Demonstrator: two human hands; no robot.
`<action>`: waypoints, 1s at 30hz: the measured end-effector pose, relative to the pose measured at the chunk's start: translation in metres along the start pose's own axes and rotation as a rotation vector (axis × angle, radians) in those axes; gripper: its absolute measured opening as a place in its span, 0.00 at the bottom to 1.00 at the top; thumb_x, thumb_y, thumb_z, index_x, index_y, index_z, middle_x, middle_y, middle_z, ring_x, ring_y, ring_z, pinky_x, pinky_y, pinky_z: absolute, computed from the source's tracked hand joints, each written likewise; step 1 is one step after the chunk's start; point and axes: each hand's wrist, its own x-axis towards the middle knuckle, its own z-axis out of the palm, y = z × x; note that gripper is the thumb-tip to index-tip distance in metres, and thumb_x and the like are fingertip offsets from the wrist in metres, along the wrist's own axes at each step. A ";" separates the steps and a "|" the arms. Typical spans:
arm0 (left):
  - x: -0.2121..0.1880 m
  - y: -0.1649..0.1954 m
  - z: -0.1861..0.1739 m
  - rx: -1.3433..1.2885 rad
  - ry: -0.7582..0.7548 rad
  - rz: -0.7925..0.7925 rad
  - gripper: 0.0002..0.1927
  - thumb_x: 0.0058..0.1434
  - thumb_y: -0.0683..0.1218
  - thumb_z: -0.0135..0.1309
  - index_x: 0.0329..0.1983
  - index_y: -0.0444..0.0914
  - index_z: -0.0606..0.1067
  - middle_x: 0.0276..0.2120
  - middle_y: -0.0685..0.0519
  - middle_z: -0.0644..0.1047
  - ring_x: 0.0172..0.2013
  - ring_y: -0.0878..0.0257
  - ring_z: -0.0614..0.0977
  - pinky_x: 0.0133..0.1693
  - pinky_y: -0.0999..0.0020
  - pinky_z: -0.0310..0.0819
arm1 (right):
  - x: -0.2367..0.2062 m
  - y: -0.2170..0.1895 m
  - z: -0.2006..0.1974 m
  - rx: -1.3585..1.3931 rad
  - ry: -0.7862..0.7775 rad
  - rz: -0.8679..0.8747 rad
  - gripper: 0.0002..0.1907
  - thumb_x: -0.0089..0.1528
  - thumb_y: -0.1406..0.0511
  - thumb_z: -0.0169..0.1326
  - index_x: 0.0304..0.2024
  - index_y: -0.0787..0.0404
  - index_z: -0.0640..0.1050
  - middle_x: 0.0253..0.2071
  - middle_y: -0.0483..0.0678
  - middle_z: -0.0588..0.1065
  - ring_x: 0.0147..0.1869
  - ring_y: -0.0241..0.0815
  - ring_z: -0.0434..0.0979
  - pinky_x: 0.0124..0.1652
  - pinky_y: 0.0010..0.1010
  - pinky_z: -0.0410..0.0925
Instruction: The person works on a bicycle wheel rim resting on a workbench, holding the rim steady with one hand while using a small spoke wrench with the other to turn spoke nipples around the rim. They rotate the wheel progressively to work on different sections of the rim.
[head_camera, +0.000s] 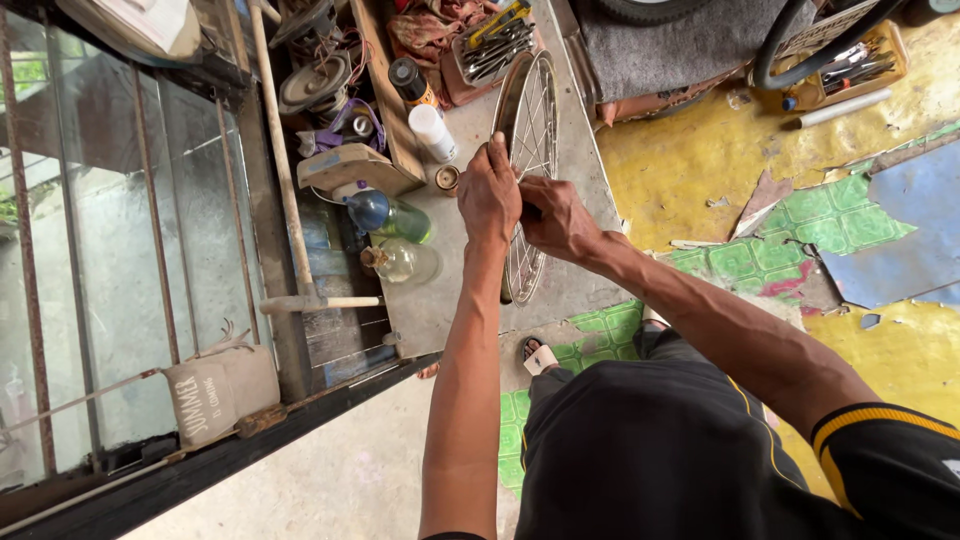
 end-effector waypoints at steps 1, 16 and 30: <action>0.000 -0.001 -0.001 0.006 -0.007 -0.006 0.30 0.74 0.60 0.34 0.38 0.34 0.78 0.25 0.45 0.82 0.31 0.48 0.85 0.39 0.53 0.75 | -0.002 0.002 0.001 -0.047 -0.035 0.056 0.08 0.56 0.78 0.48 0.35 0.69 0.76 0.27 0.56 0.72 0.29 0.54 0.73 0.30 0.44 0.70; -0.001 0.005 -0.005 -0.060 -0.025 -0.022 0.28 0.73 0.60 0.34 0.42 0.34 0.77 0.26 0.44 0.82 0.30 0.50 0.86 0.37 0.56 0.77 | -0.004 0.012 -0.003 -0.115 -0.074 0.057 0.09 0.58 0.77 0.50 0.39 0.67 0.79 0.29 0.58 0.75 0.31 0.57 0.75 0.31 0.44 0.69; -0.006 0.006 -0.005 0.003 -0.034 -0.005 0.29 0.74 0.60 0.34 0.38 0.35 0.77 0.25 0.44 0.82 0.31 0.46 0.85 0.39 0.52 0.75 | -0.022 0.040 -0.012 -0.123 0.257 0.362 0.10 0.66 0.70 0.55 0.48 0.63 0.84 0.33 0.53 0.82 0.28 0.37 0.78 0.27 0.31 0.71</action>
